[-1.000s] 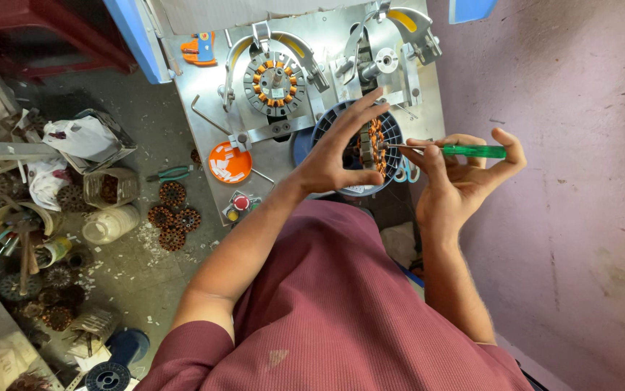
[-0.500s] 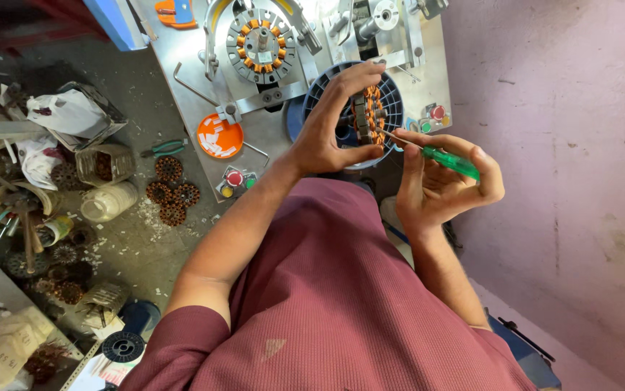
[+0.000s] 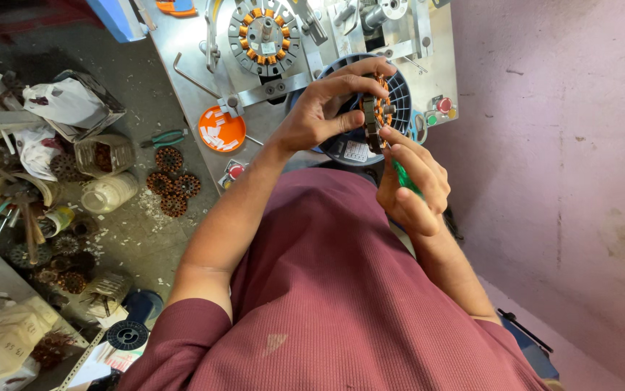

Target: The person inserts small white plastic spacers into the slots of a motor stator using a green-handled screwdriver. They repeatedly pick up spacers from an orange tray and place them into the stator, then use the screwdriver to push them into place.

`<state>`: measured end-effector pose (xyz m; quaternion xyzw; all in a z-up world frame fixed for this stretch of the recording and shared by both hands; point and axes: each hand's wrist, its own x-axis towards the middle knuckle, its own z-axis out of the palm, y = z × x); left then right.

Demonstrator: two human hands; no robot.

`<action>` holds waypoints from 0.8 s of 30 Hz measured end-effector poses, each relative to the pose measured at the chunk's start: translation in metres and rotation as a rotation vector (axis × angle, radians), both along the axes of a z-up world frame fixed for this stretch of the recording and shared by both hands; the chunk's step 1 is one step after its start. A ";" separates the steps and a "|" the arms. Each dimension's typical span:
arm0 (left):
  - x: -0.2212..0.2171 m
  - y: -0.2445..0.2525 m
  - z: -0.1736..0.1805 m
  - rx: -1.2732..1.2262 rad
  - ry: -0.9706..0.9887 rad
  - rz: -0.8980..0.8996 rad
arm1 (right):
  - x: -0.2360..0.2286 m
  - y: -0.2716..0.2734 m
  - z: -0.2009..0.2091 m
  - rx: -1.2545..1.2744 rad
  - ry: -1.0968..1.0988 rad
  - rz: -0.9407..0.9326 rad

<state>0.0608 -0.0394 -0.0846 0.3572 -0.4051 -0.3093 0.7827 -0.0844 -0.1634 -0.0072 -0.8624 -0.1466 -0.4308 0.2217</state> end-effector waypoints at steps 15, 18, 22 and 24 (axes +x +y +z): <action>0.002 -0.006 -0.004 -0.031 0.053 0.005 | 0.022 -0.003 0.062 0.082 0.455 -0.108; -0.002 -0.003 -0.008 -0.027 0.050 0.008 | 0.027 -0.011 0.076 0.091 0.669 -0.091; -0.002 -0.003 -0.007 -0.027 0.074 0.002 | 0.039 -0.017 0.082 0.193 0.727 0.002; -0.003 -0.001 -0.005 -0.021 0.079 0.001 | 0.038 -0.019 0.082 0.178 0.718 0.007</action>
